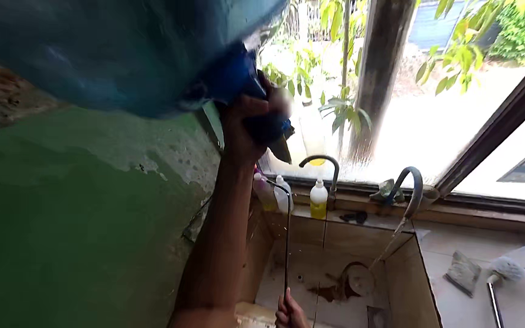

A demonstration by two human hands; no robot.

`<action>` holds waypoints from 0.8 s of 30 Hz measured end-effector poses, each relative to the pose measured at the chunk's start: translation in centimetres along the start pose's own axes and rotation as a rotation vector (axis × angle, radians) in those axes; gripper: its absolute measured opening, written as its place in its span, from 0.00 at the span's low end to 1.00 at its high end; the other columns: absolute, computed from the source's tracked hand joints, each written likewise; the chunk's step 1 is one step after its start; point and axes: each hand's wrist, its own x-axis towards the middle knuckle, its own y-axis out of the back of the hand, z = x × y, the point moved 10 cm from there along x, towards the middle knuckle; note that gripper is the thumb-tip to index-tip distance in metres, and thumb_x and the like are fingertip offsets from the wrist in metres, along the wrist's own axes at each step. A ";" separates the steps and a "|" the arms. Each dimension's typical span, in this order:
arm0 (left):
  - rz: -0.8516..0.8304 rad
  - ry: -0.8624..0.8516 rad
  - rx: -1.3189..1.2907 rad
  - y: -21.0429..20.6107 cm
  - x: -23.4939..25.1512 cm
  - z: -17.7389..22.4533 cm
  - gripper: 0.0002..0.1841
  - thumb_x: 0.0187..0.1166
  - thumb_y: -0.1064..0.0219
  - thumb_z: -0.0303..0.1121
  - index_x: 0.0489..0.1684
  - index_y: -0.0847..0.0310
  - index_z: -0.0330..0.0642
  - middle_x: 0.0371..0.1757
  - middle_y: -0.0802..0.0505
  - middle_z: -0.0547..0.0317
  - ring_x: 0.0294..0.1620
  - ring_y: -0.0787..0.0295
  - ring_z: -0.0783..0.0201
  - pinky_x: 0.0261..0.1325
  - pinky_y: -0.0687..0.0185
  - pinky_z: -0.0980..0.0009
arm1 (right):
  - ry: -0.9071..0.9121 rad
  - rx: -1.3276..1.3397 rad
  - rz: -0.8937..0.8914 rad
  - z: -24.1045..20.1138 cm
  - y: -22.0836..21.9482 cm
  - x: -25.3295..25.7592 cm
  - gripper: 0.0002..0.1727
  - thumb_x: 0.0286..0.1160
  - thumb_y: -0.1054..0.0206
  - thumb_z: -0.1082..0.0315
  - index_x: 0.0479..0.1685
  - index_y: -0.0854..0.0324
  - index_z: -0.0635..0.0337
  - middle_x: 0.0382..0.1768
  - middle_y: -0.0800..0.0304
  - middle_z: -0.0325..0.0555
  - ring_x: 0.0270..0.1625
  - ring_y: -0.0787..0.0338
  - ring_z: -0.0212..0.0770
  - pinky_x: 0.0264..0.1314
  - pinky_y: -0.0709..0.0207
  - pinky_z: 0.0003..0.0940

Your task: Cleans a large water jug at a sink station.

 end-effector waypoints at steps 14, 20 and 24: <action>0.175 0.420 0.290 8.9 -21.4 -3.7 0.12 0.63 0.22 0.37 0.43 0.15 0.53 0.36 0.10 0.68 0.40 0.11 0.68 0.50 0.13 0.69 | -0.359 -1.069 0.409 1.4 3.6 16.9 0.33 0.90 0.41 0.53 0.88 0.42 0.58 0.68 0.17 0.62 0.64 0.12 0.53 0.70 0.21 0.53; 0.363 0.567 0.506 9.5 -28.1 -8.4 0.09 0.64 0.26 0.31 0.39 0.16 0.40 0.39 0.08 0.62 0.46 0.10 0.67 0.54 0.14 0.70 | 0.710 -0.977 0.214 -15.6 -7.9 4.7 0.44 0.58 0.16 0.62 0.75 0.33 0.71 0.61 0.17 0.49 0.64 0.18 0.32 0.64 0.21 0.30; 0.337 0.726 0.570 3.3 -29.6 -12.9 0.09 0.74 0.35 0.20 0.47 0.17 0.26 0.44 0.07 0.53 0.50 0.11 0.70 0.59 0.18 0.77 | 0.917 -0.917 0.157 -20.0 -7.7 -3.8 0.16 0.76 0.30 0.70 0.52 0.16 0.78 0.60 0.15 0.54 0.65 0.17 0.33 0.67 0.21 0.26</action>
